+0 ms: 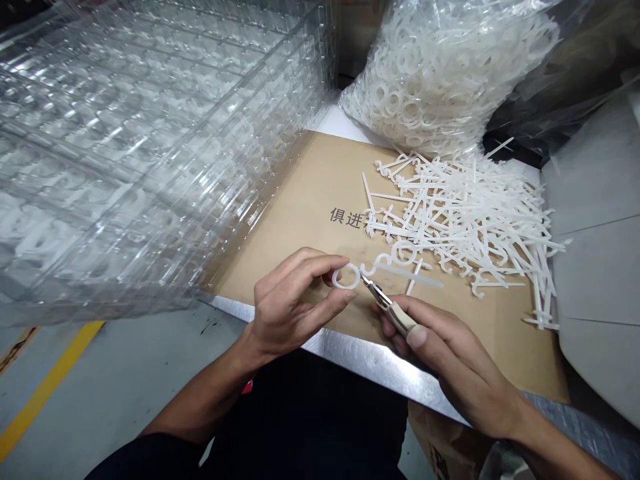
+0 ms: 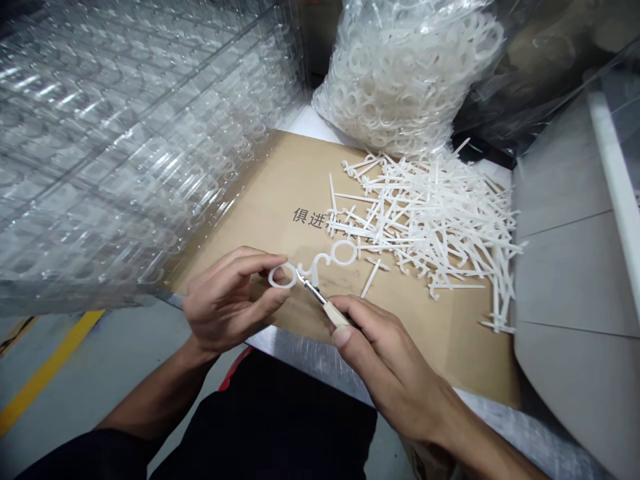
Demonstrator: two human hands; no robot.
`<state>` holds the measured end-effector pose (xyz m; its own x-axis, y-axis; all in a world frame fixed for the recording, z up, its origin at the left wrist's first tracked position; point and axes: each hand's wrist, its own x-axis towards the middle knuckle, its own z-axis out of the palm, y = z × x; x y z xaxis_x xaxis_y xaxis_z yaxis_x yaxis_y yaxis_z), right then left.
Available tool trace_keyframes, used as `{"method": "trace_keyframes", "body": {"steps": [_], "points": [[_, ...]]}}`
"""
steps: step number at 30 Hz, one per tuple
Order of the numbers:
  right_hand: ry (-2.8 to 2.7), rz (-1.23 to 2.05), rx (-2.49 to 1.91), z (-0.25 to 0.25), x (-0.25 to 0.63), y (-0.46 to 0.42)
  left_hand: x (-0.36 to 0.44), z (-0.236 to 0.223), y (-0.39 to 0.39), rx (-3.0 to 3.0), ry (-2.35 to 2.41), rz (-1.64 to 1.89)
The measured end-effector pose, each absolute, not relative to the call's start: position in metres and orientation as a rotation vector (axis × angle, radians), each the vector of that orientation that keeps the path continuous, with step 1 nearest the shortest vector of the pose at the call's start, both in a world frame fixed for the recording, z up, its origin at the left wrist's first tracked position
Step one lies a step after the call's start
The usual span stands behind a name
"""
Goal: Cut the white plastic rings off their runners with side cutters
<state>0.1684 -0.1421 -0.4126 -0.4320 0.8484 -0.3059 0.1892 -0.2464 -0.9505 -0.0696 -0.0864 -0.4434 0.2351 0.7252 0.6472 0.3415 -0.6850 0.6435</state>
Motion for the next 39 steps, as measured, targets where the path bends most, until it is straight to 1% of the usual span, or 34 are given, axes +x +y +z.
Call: {"method": "trace_keyframes", "body": {"steps": [11, 21, 30, 39], "points": [[-1.605, 1.659, -1.291, -0.411, 0.170, -0.142, -0.071, -0.445, -0.086, 2.169, 0.944, 1.431], [-1.613, 1.680, -1.280, -0.411, 0.169, -0.143, -0.071, -0.445, -0.086, 2.166, 0.948, 1.432], [-1.748, 1.569, -1.249, -0.413, 0.167, -0.143, -0.070, -0.446, -0.087, 2.174, 0.947, 1.401], [-1.538, 1.712, -1.295, -0.423, 0.170, -0.142, -0.070, -0.449, -0.086, 2.115, 0.975, 1.500]]}}
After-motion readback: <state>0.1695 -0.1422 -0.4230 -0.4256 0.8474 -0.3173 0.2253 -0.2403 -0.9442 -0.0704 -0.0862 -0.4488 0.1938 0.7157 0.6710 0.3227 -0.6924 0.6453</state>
